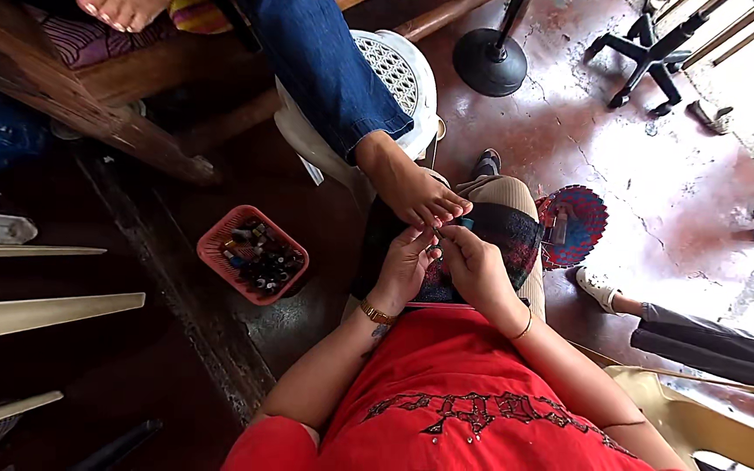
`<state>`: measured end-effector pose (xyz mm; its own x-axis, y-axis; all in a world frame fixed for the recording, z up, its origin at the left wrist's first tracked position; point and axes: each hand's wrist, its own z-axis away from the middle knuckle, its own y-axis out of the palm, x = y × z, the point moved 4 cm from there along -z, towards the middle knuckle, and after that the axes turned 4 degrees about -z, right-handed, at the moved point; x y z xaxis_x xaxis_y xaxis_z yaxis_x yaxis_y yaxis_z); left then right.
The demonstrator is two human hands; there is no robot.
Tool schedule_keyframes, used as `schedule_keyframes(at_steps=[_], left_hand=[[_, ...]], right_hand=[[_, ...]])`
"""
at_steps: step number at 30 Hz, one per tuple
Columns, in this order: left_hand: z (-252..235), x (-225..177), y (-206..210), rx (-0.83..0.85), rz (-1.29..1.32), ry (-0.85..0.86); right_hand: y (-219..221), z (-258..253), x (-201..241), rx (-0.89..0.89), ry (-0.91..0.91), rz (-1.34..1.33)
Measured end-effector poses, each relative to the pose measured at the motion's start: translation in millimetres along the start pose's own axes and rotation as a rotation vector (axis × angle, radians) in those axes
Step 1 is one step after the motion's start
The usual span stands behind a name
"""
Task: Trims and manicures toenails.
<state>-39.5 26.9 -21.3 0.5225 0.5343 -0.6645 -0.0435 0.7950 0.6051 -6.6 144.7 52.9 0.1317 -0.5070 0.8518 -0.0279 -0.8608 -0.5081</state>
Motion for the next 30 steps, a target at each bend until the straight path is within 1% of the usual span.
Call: schedule_keyframes(at_steps=[16,30], left_hand=[[2.2,-1.7,1.5,0.001,-0.016,-0.002],[2.4,-1.7,2.2,0.026,-0.006,0.010]], right_hand=[[-0.4,4.2,2.1,-0.011,-0.014,0.101],[3.8,5.3,2.1,-0.032,-0.031,0.105]])
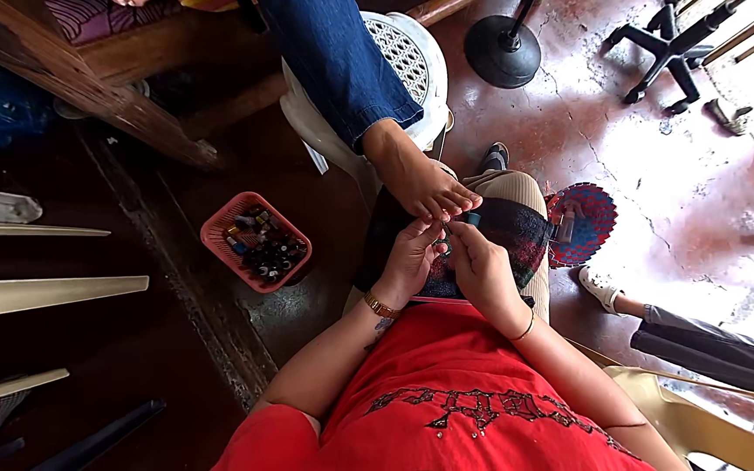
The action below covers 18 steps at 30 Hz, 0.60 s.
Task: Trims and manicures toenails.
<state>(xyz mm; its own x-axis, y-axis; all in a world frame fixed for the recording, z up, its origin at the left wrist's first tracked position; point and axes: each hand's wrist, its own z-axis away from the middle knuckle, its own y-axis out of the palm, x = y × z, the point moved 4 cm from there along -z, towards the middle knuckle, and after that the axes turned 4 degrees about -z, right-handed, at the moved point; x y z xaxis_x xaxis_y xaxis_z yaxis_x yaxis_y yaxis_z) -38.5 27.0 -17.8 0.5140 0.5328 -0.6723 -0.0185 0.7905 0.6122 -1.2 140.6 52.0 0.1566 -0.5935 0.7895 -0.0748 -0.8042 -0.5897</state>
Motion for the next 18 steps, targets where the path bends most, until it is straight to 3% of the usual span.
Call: schedule_keyframes(at_steps=[18], left_hand=[[0.7,0.6,0.6,0.010,-0.021,-0.002]], right_hand=[[1.3,0.7,-1.4,-0.010,0.017,-0.015]])
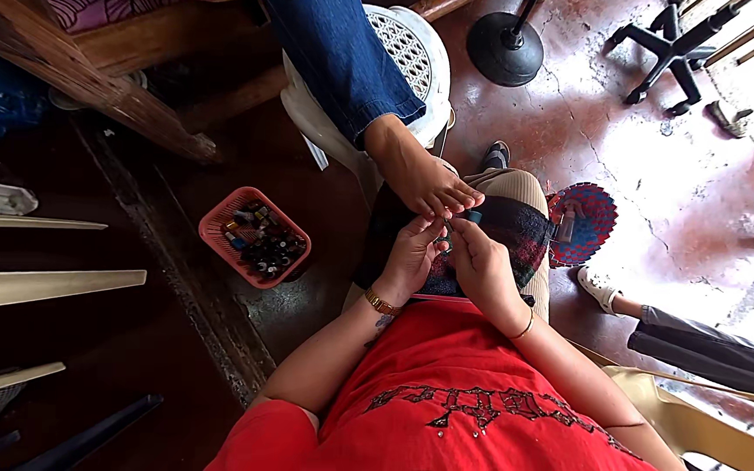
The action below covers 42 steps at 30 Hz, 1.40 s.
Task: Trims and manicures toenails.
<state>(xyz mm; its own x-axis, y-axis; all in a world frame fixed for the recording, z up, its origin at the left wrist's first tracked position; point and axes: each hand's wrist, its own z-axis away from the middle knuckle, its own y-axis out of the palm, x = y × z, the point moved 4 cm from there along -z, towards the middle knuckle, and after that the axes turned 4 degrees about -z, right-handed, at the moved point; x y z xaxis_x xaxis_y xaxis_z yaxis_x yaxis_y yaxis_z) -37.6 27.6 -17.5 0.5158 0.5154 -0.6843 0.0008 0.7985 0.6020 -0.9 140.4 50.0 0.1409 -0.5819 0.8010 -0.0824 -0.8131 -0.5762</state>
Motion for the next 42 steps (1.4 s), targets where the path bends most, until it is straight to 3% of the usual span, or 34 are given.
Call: schedule_keyframes(at_steps=[25,37,42], left_hand=[[2.9,-1.4,0.5,0.008,-0.050,0.031],[3.7,0.1,0.8,0.014,-0.069,0.048],[5.0,-1.0,1.0,0.025,-0.068,0.054]], right_hand=[[-0.6,2.4,12.5,0.023,-0.012,0.189],[1.3,-0.6,14.6,0.048,0.074,0.208],[1.9,3.3,15.8,0.045,-0.033,0.312]])
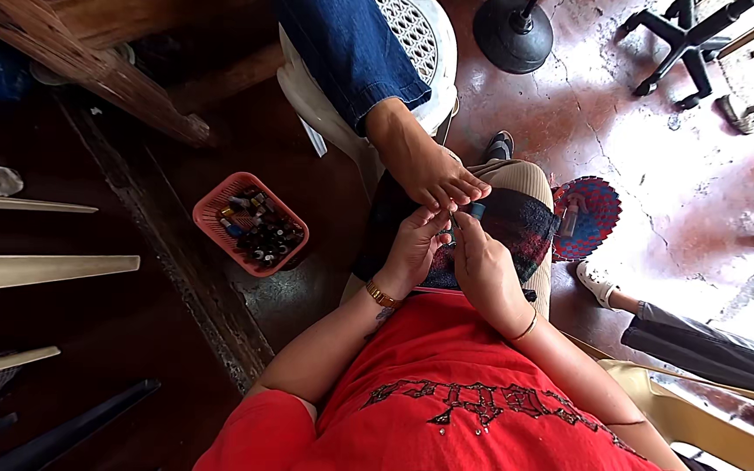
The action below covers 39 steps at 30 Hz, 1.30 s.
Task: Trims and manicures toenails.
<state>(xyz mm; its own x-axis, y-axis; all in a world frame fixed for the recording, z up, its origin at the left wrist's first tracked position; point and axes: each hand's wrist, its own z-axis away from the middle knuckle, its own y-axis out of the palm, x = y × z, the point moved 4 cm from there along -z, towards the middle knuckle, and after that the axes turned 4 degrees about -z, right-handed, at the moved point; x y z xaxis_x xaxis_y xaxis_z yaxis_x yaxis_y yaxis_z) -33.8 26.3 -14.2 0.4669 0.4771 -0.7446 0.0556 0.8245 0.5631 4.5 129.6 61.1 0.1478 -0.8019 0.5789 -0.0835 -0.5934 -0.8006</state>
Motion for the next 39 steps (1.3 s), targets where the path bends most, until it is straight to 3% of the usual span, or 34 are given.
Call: schedule_keyframes(at_steps=[6,13,39], left_hand=[[0.7,-0.8,0.4,-0.004,0.000,-0.013],[1.9,-1.2,1.1,-0.003,-0.024,-0.010],[2.7,-2.7,1.2,0.018,-0.013,-0.018]], right_hand=[[3.0,2.9,-2.4,-0.014,-0.063,0.046],[0.9,0.0,-8.5,-0.017,0.076,-0.230],[0.2,-1.6,-12.2,-0.023,-0.016,-0.188]])
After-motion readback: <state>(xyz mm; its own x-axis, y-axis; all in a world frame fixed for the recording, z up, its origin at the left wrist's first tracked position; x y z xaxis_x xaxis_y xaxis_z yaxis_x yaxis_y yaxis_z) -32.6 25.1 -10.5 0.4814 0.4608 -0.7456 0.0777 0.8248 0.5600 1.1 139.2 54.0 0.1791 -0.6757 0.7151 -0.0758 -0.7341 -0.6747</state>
